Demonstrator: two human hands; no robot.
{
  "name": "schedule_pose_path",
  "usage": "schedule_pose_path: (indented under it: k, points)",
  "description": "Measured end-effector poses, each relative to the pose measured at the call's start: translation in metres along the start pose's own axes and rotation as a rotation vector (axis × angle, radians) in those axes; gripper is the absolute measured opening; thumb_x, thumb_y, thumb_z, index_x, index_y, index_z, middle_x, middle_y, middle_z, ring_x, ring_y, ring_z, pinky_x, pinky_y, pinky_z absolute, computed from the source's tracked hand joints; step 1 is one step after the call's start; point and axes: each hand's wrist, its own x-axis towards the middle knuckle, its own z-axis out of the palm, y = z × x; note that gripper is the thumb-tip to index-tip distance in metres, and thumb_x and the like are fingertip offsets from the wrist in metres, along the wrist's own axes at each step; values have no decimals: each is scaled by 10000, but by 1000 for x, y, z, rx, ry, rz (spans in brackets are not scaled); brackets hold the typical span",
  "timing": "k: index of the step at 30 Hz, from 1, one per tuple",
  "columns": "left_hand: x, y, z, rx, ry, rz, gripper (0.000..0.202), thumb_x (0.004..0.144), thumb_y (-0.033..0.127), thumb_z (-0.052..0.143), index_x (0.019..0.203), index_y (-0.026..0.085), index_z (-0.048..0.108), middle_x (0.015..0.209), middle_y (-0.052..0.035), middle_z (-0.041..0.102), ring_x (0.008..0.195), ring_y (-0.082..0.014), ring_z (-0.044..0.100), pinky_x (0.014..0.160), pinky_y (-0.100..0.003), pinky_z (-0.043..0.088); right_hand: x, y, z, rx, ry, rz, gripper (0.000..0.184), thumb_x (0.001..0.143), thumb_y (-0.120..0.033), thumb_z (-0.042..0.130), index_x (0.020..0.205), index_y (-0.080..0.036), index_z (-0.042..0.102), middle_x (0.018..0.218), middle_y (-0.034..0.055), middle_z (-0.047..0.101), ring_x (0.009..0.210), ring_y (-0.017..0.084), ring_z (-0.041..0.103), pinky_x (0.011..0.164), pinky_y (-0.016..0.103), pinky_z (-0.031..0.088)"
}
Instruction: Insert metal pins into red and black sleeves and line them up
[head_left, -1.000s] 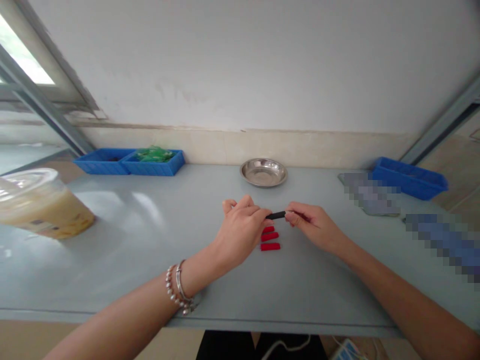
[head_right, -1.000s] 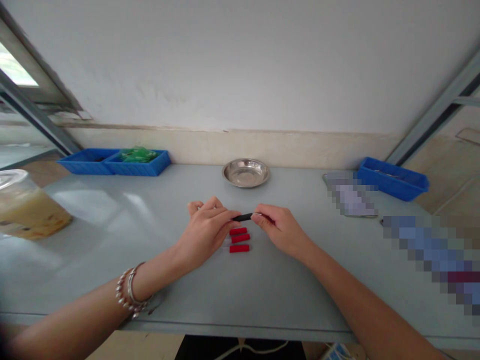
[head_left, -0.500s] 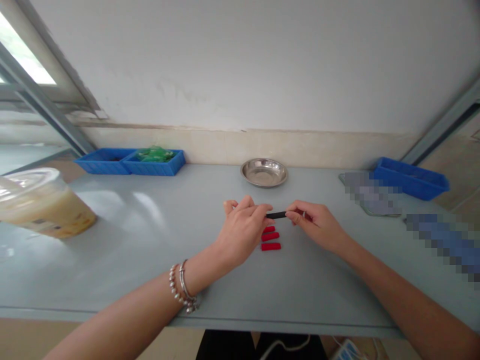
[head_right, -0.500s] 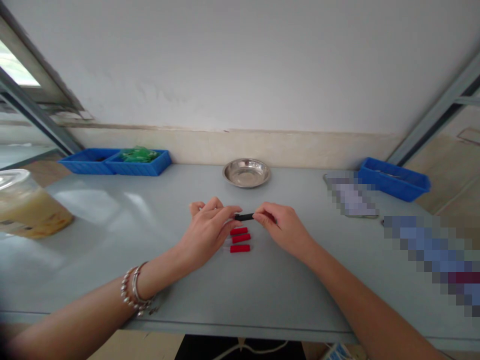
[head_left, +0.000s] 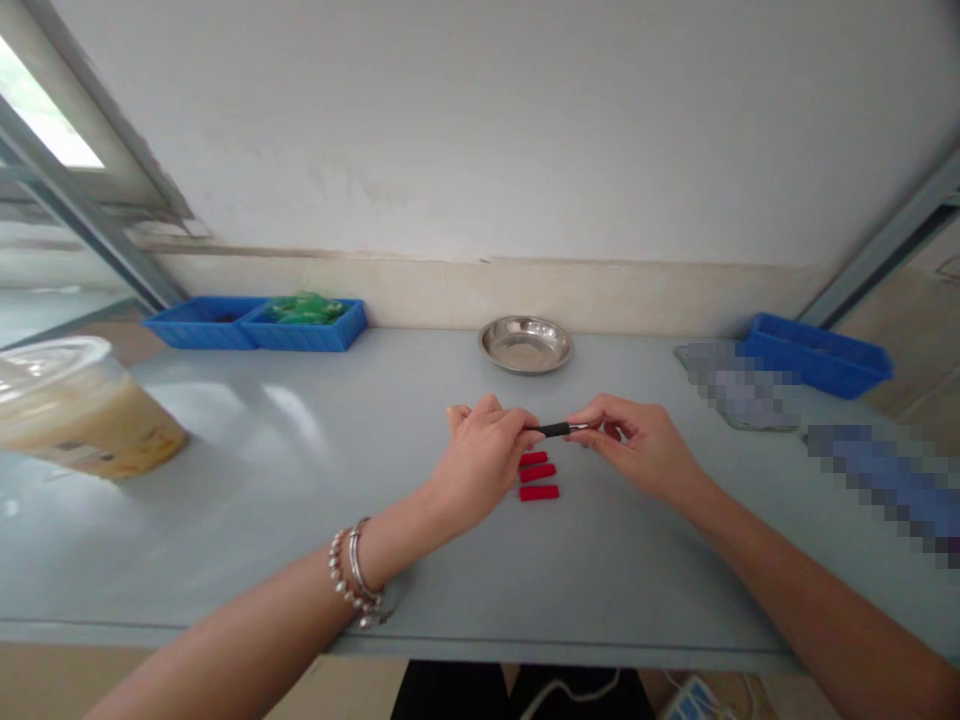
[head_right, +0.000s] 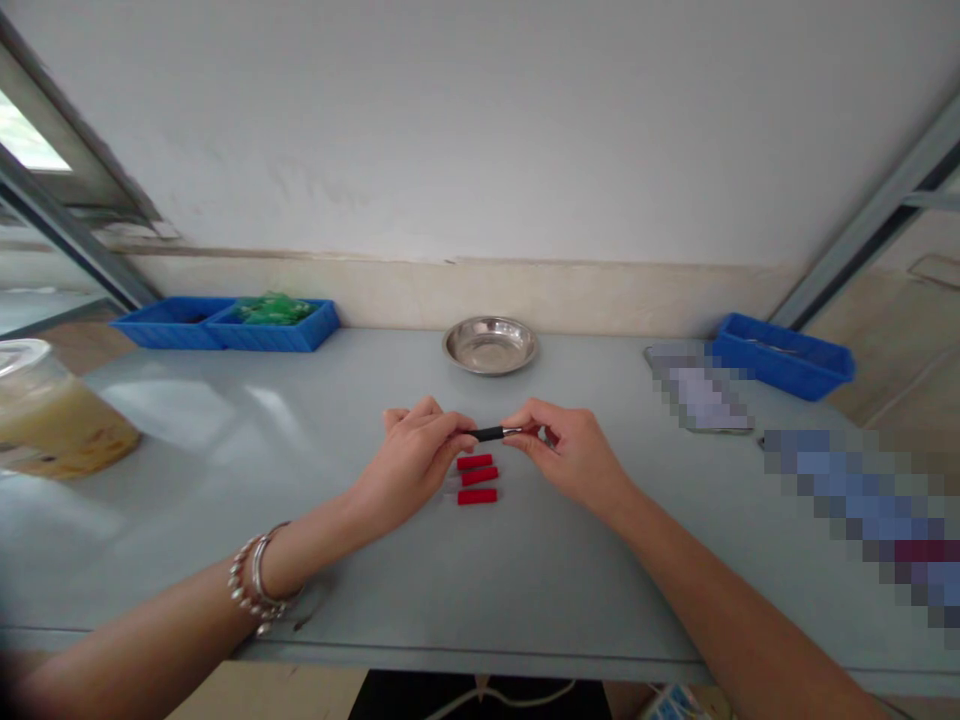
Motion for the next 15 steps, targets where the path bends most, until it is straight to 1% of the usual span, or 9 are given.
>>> schedule_pose_path:
  k: [3, 5, 8, 11, 13, 15]
  points:
    - [1, 1, -4, -94, -78, -22, 214, 846, 284, 375, 872, 205, 573, 752, -1, 589, 810, -138, 449, 689, -270, 248, 0, 0, -1, 53, -15, -22, 207, 727, -318, 550, 778, -133, 628, 641, 4, 578, 489, 24, 395, 510, 153, 339]
    - [1, 1, -5, -119, -96, -31, 216, 840, 290, 384, 855, 202, 580, 747, 0, 587, 808, -136, 447, 694, -269, 260, 0, -1, -2, 120, -44, 0, 211, 722, -319, 552, 785, -128, 618, 664, 14, 581, 515, 30, 424, 515, 154, 356]
    - [0, 0, -4, -92, -61, -29, 203, 836, 294, 393, 862, 202, 572, 788, 5, 597, 819, -137, 442, 693, -278, 251, 0, -2, -1, 233, -78, 51, 245, 689, -346, 580, 784, -122, 596, 664, 18, 573, 545, 39, 457, 507, 152, 372]
    - [-2, 0, -1, -39, -12, 1, 198, 840, 287, 389, 884, 207, 564, 845, 6, 604, 824, -134, 439, 684, -285, 236, 0, -2, 1, 319, -83, 86, 242, 699, -356, 566, 724, -115, 572, 626, 12, 560, 535, 36, 473, 507, 149, 389]
    - [-2, 1, 0, -22, 2, 16, 201, 842, 283, 387, 881, 203, 567, 842, 0, 603, 812, -128, 439, 680, -284, 236, 1, -2, 2, 326, -69, 84, 229, 715, -341, 549, 697, -113, 564, 615, 12, 555, 541, 39, 482, 521, 152, 400]
    - [-2, 2, -1, -30, -5, 13, 207, 842, 282, 384, 874, 199, 571, 820, -4, 602, 804, -128, 442, 682, -282, 245, 1, -1, 2, 285, -49, 65, 219, 715, -333, 552, 700, -114, 569, 620, 14, 555, 557, 45, 483, 531, 158, 398]
